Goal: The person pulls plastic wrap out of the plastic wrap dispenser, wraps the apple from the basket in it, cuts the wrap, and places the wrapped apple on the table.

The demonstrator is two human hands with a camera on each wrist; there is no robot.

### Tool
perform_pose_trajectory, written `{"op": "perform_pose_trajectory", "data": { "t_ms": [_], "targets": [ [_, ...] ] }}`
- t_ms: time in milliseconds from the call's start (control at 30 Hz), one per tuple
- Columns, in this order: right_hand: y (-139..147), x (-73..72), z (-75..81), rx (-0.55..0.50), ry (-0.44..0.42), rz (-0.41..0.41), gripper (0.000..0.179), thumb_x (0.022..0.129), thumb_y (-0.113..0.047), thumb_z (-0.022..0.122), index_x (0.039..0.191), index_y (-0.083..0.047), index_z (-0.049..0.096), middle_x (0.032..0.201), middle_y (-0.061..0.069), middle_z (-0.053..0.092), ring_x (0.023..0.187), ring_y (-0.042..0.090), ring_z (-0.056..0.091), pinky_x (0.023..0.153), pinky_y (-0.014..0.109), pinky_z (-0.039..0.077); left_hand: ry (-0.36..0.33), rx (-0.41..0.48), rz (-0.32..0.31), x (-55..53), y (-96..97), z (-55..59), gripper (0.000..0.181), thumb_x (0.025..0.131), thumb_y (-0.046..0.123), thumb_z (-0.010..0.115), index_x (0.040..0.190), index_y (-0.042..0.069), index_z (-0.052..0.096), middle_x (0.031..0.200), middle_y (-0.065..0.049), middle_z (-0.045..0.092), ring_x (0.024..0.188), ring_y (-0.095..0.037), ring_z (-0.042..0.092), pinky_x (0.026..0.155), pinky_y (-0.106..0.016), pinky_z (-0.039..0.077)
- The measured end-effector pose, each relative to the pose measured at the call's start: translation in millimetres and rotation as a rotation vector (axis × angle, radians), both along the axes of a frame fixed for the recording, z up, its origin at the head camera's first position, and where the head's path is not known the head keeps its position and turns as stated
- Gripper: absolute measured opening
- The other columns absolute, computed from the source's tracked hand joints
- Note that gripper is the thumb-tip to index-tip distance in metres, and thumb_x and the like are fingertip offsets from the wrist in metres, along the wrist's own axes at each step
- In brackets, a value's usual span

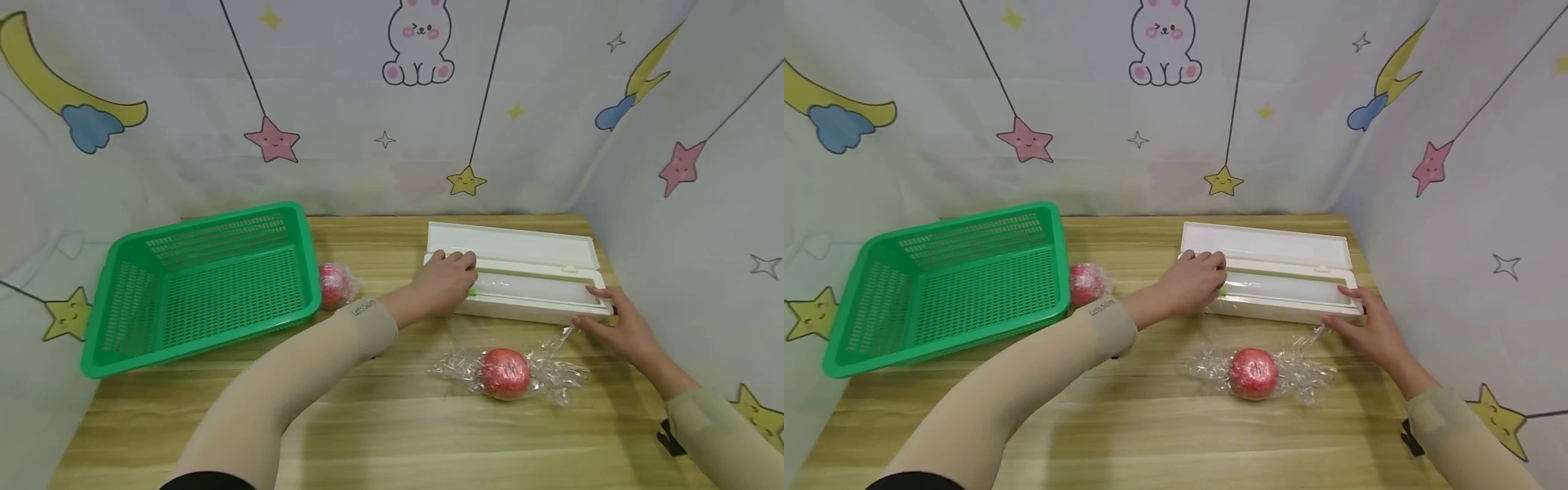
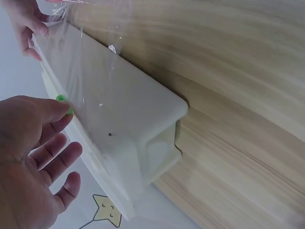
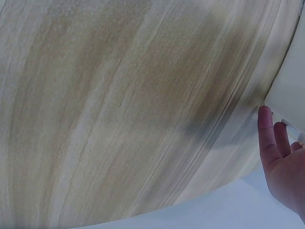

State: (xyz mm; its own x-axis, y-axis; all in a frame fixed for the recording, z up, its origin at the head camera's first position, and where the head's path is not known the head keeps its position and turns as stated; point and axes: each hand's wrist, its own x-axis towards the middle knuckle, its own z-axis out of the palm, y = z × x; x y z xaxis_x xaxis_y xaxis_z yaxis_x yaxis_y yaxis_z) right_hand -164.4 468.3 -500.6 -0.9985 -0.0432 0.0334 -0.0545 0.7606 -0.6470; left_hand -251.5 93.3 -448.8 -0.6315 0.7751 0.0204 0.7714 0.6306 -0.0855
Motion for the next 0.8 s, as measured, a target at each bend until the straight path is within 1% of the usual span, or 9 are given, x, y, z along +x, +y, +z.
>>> {"op": "perform_pose_trajectory", "data": {
  "t_ms": [67,100,233,400,567,733,800],
  "targets": [
    [0,0.3,0.0,0.005,-0.002,-0.001,0.074,0.096,-0.025,0.082,0.154,0.002,0.046,0.159,0.032,0.043,0.14,0.062,0.039,0.106,0.073,0.038,0.001,-0.002,0.0,-0.8,-5.4,-0.8,0.027,0.113,0.019,0.046,0.113,0.02,0.073,0.127,0.002,0.055,0.106,-0.016,0.056,0.083,-0.034,0.043],
    [0,0.3,-0.2,0.002,-0.006,0.001,0.074,0.096,-0.025,0.082,0.155,0.002,0.045,0.159,0.033,0.042,0.14,0.063,0.039,0.104,0.076,0.037,-0.001,-0.005,-0.001,-0.9,-8.1,-1.1,0.027,0.113,0.019,0.046,0.114,0.019,0.073,0.127,0.001,0.055,0.106,-0.017,0.056,0.083,-0.034,0.043],
    [0,0.4,-0.6,-0.004,-0.005,0.005,0.075,0.096,-0.024,0.082,0.155,0.003,0.045,0.158,0.034,0.042,0.14,0.064,0.038,0.104,0.077,0.037,0.008,0.002,-0.004,-1.6,-21.9,-0.5,0.028,0.113,0.017,0.046,0.114,0.017,0.074,0.127,0.0,0.056,0.106,-0.018,0.056,0.085,-0.035,0.045],
    [1,0.2,-0.2,-0.004,0.002,0.005,0.074,0.096,-0.024,0.082,0.154,0.003,0.045,0.159,0.034,0.042,0.14,0.064,0.038,0.104,0.079,0.036,0.017,0.03,0.014,-1.4,-40.3,0.7,0.024,0.112,0.02,0.052,0.111,0.017,0.076,0.126,0.0,0.059,0.108,-0.019,0.06,0.087,-0.035,0.049],
    [2,0.2,-1.8,0.002,0.0,0.004,0.076,0.097,-0.026,0.082,0.156,0.002,0.044,0.159,0.035,0.041,0.14,0.065,0.037,0.104,0.08,0.035,0.018,0.057,0.007,-1.0,-52.2,0.5,0.02,0.111,0.021,0.057,0.11,0.015,0.076,0.126,-0.003,0.06,0.108,-0.021,0.062,0.086,-0.037,0.049],
    [3,-1.2,-3.9,0.0,0.009,0.008,0.075,0.095,-0.024,0.084,0.155,0.002,0.045,0.159,0.033,0.042,0.141,0.064,0.037,0.104,0.08,0.036,0.069,0.006,0.006,-0.5,-60.2,0.2,0.017,0.11,0.018,0.057,0.11,0.014,0.074,0.125,-0.004,0.058,0.106,-0.022,0.06,0.082,-0.037,0.047],
    [3,-1.3,-4.5,-0.004,0.006,0.009,0.075,0.095,-0.024,0.084,0.155,0.001,0.045,0.16,0.032,0.042,0.141,0.064,0.037,0.105,0.079,0.036,0.076,0.0,0.012,-0.5,-62.1,-0.4,0.019,0.111,0.017,0.056,0.111,0.014,0.075,0.125,-0.004,0.058,0.107,-0.023,0.06,0.081,-0.037,0.046]
  ]
}}
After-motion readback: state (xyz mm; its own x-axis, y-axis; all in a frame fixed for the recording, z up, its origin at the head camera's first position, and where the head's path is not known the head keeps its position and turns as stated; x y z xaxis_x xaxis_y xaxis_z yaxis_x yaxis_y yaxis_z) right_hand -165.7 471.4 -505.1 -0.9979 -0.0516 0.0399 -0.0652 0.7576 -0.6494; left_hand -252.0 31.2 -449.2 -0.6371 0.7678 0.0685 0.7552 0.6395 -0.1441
